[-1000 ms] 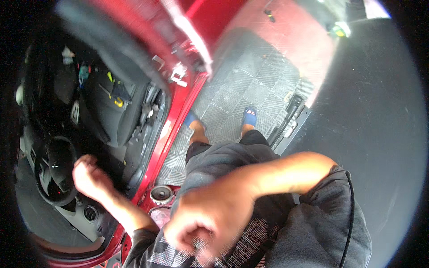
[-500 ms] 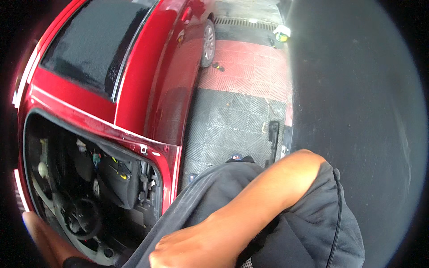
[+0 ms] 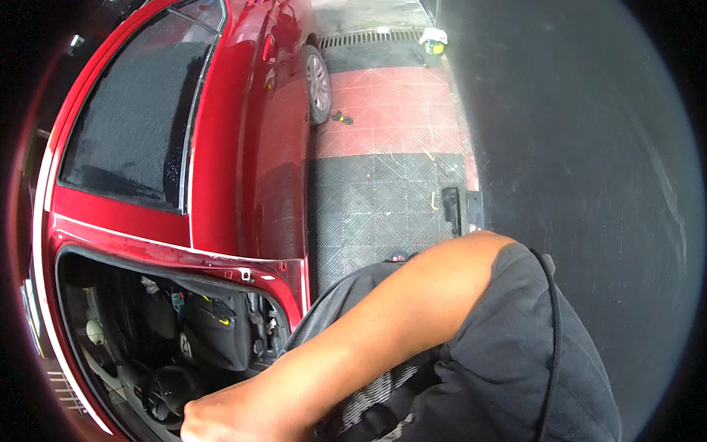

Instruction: The person installs a car door panel by aligning it with the door frame, inserting screws, and tightening them with a screwdriver. The person also handles a small plastic trim piece and secures it into place.

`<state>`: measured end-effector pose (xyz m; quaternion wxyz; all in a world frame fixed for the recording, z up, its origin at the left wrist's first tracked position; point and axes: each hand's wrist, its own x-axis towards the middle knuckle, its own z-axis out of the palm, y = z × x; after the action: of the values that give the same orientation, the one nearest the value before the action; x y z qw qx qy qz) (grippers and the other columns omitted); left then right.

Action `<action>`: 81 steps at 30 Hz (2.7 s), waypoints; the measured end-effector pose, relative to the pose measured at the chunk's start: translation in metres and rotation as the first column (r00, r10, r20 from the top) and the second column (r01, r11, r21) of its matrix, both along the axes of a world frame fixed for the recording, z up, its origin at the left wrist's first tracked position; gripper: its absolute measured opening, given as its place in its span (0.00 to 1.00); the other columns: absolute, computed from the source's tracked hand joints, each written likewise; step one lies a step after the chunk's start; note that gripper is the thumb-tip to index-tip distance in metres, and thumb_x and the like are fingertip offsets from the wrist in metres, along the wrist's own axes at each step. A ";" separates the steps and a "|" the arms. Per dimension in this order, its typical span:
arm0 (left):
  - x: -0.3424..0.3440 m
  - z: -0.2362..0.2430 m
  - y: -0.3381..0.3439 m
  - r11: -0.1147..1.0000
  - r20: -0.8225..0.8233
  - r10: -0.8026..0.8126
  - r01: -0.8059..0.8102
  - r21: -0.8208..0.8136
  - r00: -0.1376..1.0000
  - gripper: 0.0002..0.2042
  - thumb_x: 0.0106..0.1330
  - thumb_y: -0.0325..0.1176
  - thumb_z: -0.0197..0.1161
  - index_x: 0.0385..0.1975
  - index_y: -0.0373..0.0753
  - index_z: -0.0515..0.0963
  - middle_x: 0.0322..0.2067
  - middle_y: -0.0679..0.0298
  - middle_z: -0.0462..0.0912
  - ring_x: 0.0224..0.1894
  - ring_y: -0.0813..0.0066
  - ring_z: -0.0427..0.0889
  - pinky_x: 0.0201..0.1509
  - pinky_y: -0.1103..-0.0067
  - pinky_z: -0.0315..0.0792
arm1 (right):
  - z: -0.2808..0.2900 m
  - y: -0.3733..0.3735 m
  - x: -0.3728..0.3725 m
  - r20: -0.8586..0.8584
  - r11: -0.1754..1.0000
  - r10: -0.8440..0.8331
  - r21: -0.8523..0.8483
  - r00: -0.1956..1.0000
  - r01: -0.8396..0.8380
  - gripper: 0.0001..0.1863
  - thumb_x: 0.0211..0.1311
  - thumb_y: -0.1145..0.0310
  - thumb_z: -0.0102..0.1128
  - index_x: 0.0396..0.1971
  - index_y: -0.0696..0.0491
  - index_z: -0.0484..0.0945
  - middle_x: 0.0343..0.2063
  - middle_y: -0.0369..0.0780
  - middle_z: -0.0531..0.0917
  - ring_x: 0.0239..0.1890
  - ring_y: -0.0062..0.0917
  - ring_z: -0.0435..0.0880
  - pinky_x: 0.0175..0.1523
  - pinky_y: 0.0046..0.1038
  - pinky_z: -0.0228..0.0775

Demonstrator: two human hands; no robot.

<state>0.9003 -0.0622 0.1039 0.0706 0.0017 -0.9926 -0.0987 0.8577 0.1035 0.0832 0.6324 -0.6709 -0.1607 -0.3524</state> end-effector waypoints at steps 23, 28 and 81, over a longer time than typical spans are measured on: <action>0.044 0.003 0.051 0.903 -0.370 0.066 0.102 0.418 0.927 0.11 0.73 0.38 0.54 0.33 0.42 0.81 0.30 0.64 0.76 0.32 0.65 0.74 0.39 0.69 0.68 | -0.018 0.010 -0.183 -0.414 0.957 -0.104 0.205 0.904 0.204 0.22 0.49 0.58 0.74 0.45 0.50 0.86 0.52 0.43 0.82 0.52 0.39 0.80 0.54 0.41 0.71; 0.088 -0.022 0.096 0.790 -0.468 0.243 0.106 0.604 0.850 0.11 0.74 0.38 0.55 0.34 0.42 0.81 0.30 0.64 0.76 0.32 0.65 0.74 0.39 0.69 0.68 | -0.058 -0.040 -0.176 -0.444 0.933 0.155 0.359 0.883 0.017 0.18 0.50 0.58 0.75 0.40 0.49 0.87 0.50 0.40 0.83 0.48 0.35 0.81 0.49 0.39 0.71; 0.288 -0.951 0.297 -0.940 0.805 0.291 0.002 0.341 -0.518 0.14 0.58 0.33 0.76 0.41 0.37 0.83 0.37 0.57 0.88 0.40 0.66 0.88 0.48 0.72 0.79 | -0.586 -0.131 0.038 -0.873 0.793 -0.480 -0.472 0.081 -0.387 0.46 0.49 0.52 0.75 0.69 0.49 0.68 0.71 0.61 0.53 0.71 0.61 0.57 0.73 0.54 0.53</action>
<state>1.1881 0.2346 -0.8469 0.2398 0.8710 -0.0238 -0.4282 0.8962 -0.0279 -0.5032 0.3001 -0.8907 0.2326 0.2501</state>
